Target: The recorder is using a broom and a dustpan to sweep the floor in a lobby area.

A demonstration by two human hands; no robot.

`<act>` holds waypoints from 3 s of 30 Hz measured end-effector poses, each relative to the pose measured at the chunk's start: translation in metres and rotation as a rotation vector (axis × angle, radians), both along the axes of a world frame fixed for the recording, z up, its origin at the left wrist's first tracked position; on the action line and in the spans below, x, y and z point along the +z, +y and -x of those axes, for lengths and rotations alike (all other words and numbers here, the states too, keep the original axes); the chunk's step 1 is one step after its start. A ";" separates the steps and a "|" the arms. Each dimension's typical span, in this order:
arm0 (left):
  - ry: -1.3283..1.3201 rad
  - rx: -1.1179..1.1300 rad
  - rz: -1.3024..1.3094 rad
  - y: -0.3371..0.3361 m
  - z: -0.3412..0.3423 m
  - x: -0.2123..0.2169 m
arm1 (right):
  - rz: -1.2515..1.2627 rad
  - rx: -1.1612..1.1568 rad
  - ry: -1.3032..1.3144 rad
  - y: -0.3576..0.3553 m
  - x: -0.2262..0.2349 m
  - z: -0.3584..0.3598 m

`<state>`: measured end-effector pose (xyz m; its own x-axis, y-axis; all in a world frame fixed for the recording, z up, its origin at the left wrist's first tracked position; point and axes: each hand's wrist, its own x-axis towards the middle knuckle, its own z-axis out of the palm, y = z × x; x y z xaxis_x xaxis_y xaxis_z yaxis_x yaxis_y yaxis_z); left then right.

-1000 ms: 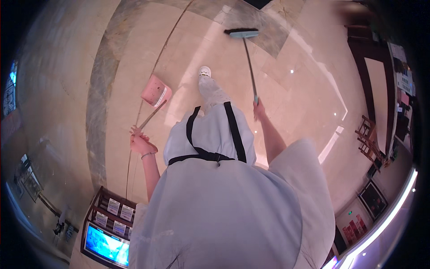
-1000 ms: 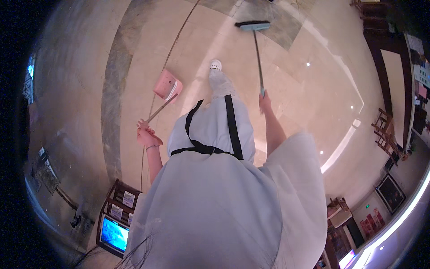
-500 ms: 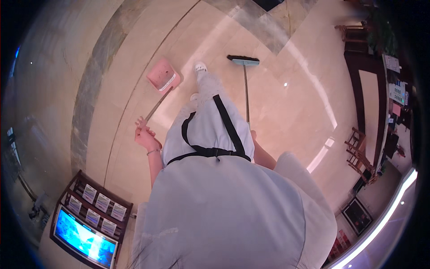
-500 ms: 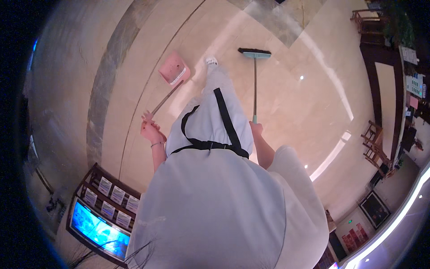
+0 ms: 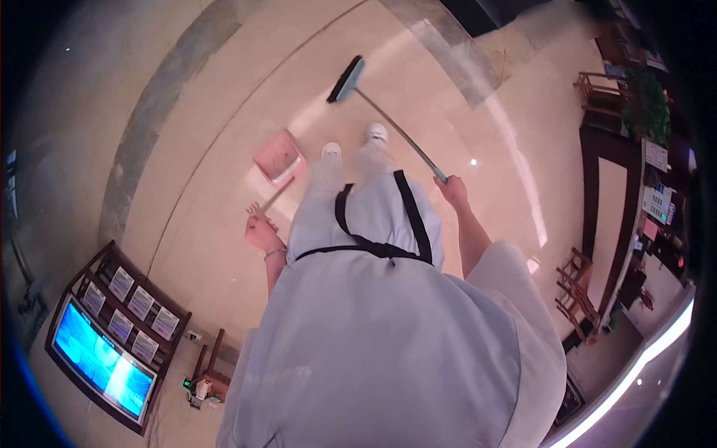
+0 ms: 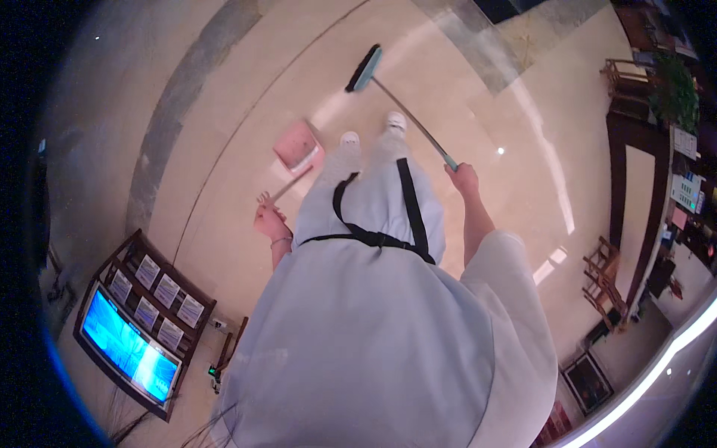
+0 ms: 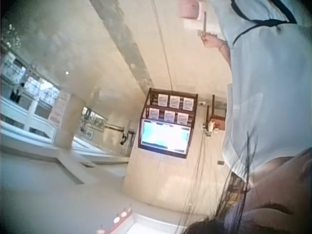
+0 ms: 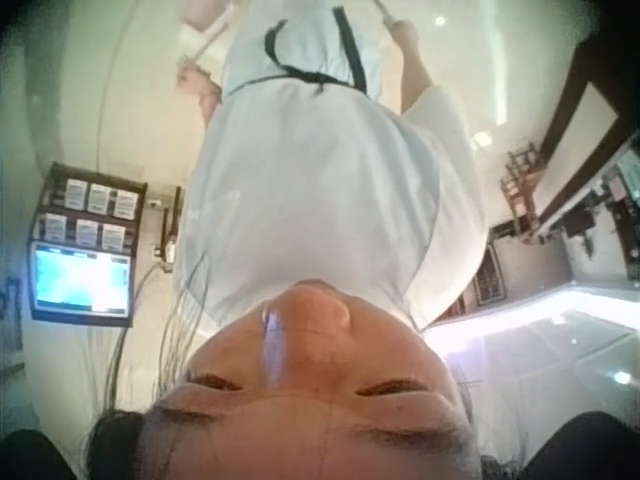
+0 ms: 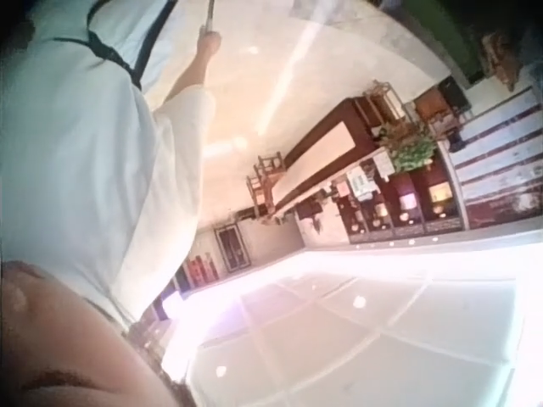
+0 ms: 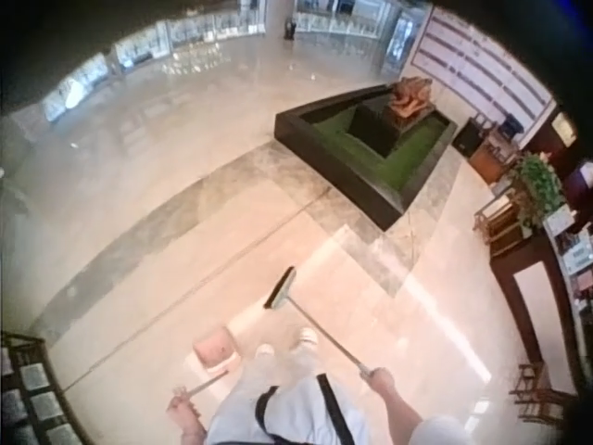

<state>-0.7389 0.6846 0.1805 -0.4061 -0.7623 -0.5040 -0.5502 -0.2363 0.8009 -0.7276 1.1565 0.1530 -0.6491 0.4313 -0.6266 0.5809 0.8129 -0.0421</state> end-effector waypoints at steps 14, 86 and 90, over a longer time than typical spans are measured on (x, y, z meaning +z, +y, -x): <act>-0.010 0.189 0.105 0.059 -0.018 0.079 | 0.172 0.291 0.143 -0.027 -0.054 0.117; -0.003 -0.263 -0.079 0.263 -0.197 0.078 | 1.248 -1.160 -0.329 0.270 0.115 -0.130; 0.044 -0.495 -0.055 0.255 -0.192 0.062 | 1.372 -1.121 -0.384 0.321 0.146 -0.108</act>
